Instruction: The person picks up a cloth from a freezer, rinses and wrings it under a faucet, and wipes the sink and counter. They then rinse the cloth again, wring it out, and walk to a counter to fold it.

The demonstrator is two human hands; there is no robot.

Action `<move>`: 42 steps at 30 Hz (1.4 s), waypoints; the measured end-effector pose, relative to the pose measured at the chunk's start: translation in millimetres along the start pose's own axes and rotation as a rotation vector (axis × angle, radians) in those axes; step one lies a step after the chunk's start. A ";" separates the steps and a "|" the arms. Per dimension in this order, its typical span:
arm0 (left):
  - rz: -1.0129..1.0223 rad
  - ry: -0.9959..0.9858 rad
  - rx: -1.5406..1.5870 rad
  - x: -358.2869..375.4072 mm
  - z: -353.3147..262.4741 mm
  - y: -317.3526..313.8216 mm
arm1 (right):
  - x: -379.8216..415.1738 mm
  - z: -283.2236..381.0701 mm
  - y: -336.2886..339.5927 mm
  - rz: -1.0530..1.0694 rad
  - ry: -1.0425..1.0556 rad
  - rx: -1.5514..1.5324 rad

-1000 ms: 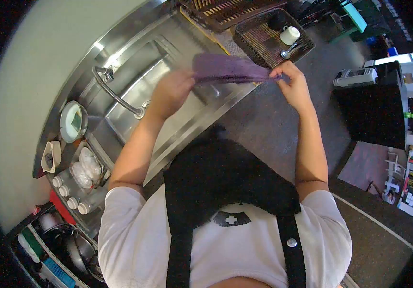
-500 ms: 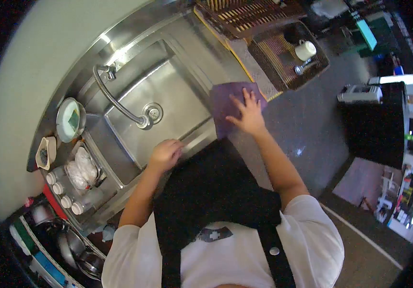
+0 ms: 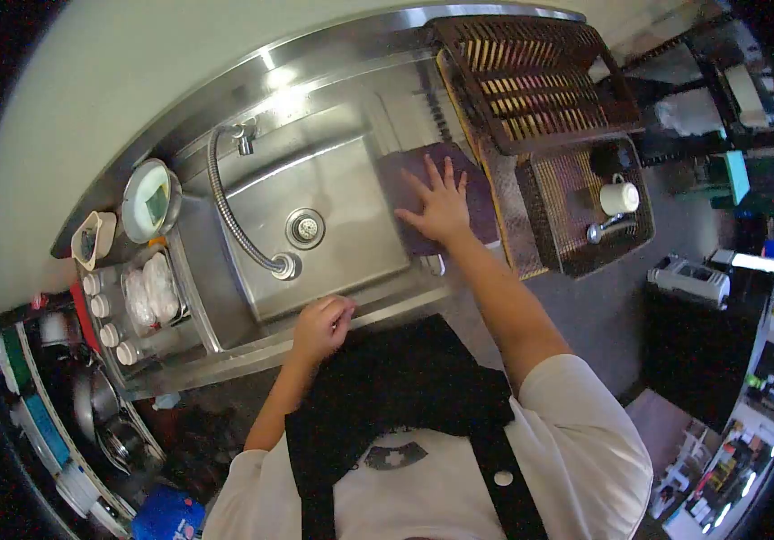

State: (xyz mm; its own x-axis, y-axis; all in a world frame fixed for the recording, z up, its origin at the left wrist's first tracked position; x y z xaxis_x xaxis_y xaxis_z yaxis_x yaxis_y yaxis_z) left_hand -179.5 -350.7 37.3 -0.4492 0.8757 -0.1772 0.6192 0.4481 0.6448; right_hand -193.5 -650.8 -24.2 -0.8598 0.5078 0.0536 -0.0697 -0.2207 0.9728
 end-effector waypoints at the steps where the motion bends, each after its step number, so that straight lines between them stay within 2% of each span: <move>1: -0.012 0.032 -0.012 -4.5 -1.3 -1.5 | -15.1 2.0 -2.3 0.005 0.017 0.002; 9: -0.218 0.174 -0.068 -20.5 -9.6 -7.0 | -141.7 17.8 -23.9 -0.082 0.063 0.022; 12: -0.247 0.330 -0.011 -7.1 -1.8 -13.3 | -190.8 23.6 -31.4 -0.164 0.058 -0.005; 15: -0.259 0.337 -0.172 10.4 3.8 -2.3 | -234.1 16.5 -38.3 -0.258 -0.203 -0.046; 16: -0.270 0.413 -0.181 15.8 4.9 8.7 | -245.8 13.0 -36.8 -0.289 -0.282 -0.064; 17: -0.281 0.486 -0.190 23.1 9.1 19.8 | -257.1 12.1 -36.0 -0.283 -0.265 -0.073; 19: -0.330 0.553 -0.250 46.7 25.3 41.5 | -274.8 10.6 -37.6 -0.249 -0.460 -0.090; 21: -0.384 0.610 -0.304 69.0 47.5 63.7 | -275.0 24.1 -40.2 -0.266 -0.447 -0.049; 23: -0.701 0.689 -0.123 88.9 78.6 90.3 | -264.5 40.4 -39.6 -0.284 -0.447 0.008; 25: -0.870 0.732 -0.070 103.8 114.4 117.1 | -251.0 83.5 -42.0 -0.164 -0.251 0.071; 27: -1.077 0.841 0.192 100.7 142.9 147.5 | -242.7 122.6 -53.4 -0.133 -0.062 0.020; 29: -1.265 0.920 0.455 89.6 167.2 174.8 | -233.0 166.0 -74.6 -0.191 0.182 -0.030; 30: -1.261 0.919 0.457 92.2 190.2 188.0 | -231.2 188.5 -71.6 -0.145 0.268 -0.051; 32: -1.360 0.778 0.827 102.1 238.8 205.8 | -230.3 220.5 -75.7 -0.094 0.452 -0.057; 33: -1.355 0.789 0.825 94.1 247.9 214.6 | -231.7 231.5 -84.6 -0.089 0.549 -0.042; 34: -1.424 0.797 0.918 83.2 253.6 226.9 | -232.5 241.9 -86.7 -0.094 0.580 0.095; 35: -1.494 0.803 1.012 73.4 259.0 237.8 | -235.9 246.9 -91.3 -0.087 0.576 0.094; 36: -1.487 0.816 1.014 63.8 264.1 247.1 | -237.4 249.1 -94.5 -0.098 0.622 -0.013; 38: -1.663 0.749 1.185 46.5 274.9 252.5 | -235.1 245.4 -90.3 -0.206 0.668 -0.194; 39: -1.644 0.758 1.198 43.1 280.7 250.3 | -234.7 240.1 -98.6 -0.206 0.651 -0.183; 41: -1.615 0.649 1.238 39.8 298.1 260.2 | -239.0 229.8 -114.9 -0.088 0.700 -0.366; 42: -1.652 0.611 1.240 43.0 310.0 260.8 | -226.9 220.4 -79.9 -0.017 0.622 -0.573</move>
State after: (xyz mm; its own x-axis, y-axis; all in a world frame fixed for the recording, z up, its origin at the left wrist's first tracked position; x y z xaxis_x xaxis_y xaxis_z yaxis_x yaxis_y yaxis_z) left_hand 162.4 -140.4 -32.6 -0.8165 -0.3711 0.4423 -0.5728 0.6174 -0.5392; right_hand 118.7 -564.9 -64.4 -0.9665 0.0010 -0.2566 -0.1863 -0.6903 0.6991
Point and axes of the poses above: each hand's wrist, its own x-axis away from the middle knuckle, its own y-axis out of the back of the hand, z = x × y, the point moved 3 cm from there along -x, towards the middle knuckle, and after that the axes turned 10 degrees about -y, right-handed, at the moved point
